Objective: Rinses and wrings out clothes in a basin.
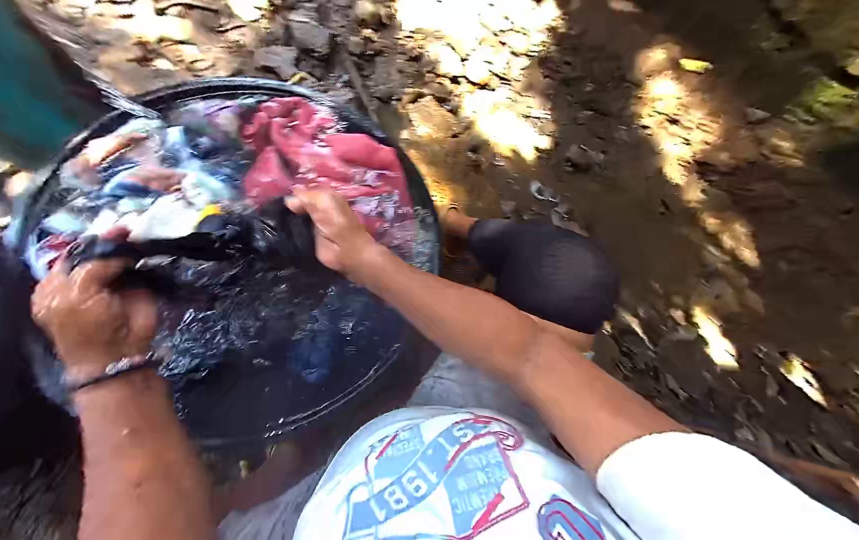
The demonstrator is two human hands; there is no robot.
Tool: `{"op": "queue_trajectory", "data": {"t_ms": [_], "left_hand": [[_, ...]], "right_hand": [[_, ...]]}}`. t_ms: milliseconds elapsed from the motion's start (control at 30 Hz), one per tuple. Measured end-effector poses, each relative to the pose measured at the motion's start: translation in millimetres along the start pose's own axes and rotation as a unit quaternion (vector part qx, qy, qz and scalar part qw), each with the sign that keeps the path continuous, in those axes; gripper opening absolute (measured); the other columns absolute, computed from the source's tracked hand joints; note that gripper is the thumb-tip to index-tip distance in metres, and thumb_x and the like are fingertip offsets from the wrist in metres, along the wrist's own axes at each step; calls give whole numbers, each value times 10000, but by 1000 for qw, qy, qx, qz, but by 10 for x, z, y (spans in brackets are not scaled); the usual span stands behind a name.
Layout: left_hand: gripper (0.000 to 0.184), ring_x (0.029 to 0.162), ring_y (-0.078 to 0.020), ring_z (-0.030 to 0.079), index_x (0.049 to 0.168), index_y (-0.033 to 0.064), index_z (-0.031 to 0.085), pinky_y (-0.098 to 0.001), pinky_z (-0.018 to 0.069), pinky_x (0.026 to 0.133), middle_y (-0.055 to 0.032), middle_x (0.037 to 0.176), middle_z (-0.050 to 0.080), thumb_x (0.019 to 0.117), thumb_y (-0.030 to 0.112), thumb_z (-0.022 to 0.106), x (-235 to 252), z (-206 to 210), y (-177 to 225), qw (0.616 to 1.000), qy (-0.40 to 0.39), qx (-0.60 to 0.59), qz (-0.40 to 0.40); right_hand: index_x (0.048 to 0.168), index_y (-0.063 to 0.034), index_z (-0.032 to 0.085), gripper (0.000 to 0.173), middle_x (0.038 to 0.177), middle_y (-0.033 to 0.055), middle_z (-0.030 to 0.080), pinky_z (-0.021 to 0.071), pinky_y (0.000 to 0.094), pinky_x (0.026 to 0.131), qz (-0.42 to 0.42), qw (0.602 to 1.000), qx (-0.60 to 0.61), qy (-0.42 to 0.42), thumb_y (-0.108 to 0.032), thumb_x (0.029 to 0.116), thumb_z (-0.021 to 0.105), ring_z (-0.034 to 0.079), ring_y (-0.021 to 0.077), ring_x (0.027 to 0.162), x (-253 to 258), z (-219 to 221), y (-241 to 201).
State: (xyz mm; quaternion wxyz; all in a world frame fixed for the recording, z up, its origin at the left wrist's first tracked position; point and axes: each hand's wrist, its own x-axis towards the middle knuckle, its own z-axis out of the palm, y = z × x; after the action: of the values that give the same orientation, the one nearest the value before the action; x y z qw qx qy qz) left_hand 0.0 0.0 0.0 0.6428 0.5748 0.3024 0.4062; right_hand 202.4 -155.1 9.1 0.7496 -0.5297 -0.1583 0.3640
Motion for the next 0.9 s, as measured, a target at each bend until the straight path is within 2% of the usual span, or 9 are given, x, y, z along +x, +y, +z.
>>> {"op": "queue_trajectory", "data": {"t_ms": [167, 267, 367, 433, 533, 567, 633, 800, 900], "left_hand": [[280, 962, -181, 714, 1113, 102, 574, -386, 591, 892, -22, 1035, 735, 925, 14, 387, -143, 709, 651, 982, -122, -126, 63], [180, 842, -131, 697, 1089, 124, 552, -362, 605, 799, 28, 921, 709, 932, 69, 484, -366, 972, 719, 971, -180, -110, 109], [292, 869, -76, 655, 1042, -3, 628, -282, 578, 796, -20, 935, 669, 933, 264, 674, -595, 1187, 531, 942, -204, 55, 262], [441, 941, -216, 646, 942, -32, 703, -372, 537, 875, -144, 941, 676, 933, 405, 644, -684, 1257, 336, 886, -181, 207, 374], [416, 894, -321, 665, 808, 55, 726, -465, 496, 864, -162, 885, 707, 973, 412, 590, -689, 1248, 49, 802, -98, 332, 488], [372, 875, -324, 664, 798, 57, 718, -463, 497, 855, -163, 870, 710, 984, 356, 599, -667, 1224, -18, 793, -71, 338, 501], [321, 831, -332, 677, 783, 38, 677, -465, 525, 830, -174, 807, 697, 992, 271, 607, -597, 1187, -81, 784, -17, 346, 514], [316, 862, -434, 717, 895, -132, 693, -515, 560, 749, -298, 879, 704, 1000, 98, 503, -350, 996, 40, 805, 29, 457, 377], [391, 849, -419, 686, 859, -132, 626, -533, 522, 758, -292, 847, 658, 1043, 127, 399, -280, 974, 104, 857, 15, 451, 250]], "right_hand": [[1441, -37, 457, 509, 1334, 139, 579, 463, 366, 977, 237, 971, 7, -21, -389, 1089, 349, 559, 185, 1163, -294, 193, 490], [1087, -149, 611, 493, 913, 13, 674, 571, 325, 729, 208, 973, 99, -36, -504, 1084, 268, 661, 112, 844, -249, 313, 444], [1250, -134, 591, 450, 990, 27, 665, 567, 319, 769, 141, 964, 179, -136, -463, 1094, 326, 656, 118, 889, -177, 218, 458], [1081, -89, 657, 480, 907, 40, 725, 588, 283, 721, 117, 950, 231, -172, -393, 1096, 286, 704, 120, 825, -19, 294, 411], [922, -97, 630, 404, 791, 5, 691, 556, 224, 651, 63, 966, 196, -157, -213, 1081, 277, 668, 80, 707, 73, 412, 298], [1026, -64, 630, 290, 884, 5, 673, 550, 198, 722, -18, 977, 126, -168, -115, 1071, 348, 649, 48, 783, 129, 365, 429], [1230, 46, 637, 266, 1107, 100, 691, 532, 216, 893, -177, 964, -104, -170, -64, 1023, 513, 646, 75, 988, 80, 271, 493], [1142, 153, 686, 272, 1122, 296, 712, 492, 458, 1016, -247, 858, -438, -106, 25, 981, 508, 689, 373, 1095, -352, 473, 33], [999, 126, 720, 283, 941, 191, 728, 504, 322, 915, -218, 914, -336, -68, -12, 1022, 473, 683, 185, 940, -314, 479, 155]]}}
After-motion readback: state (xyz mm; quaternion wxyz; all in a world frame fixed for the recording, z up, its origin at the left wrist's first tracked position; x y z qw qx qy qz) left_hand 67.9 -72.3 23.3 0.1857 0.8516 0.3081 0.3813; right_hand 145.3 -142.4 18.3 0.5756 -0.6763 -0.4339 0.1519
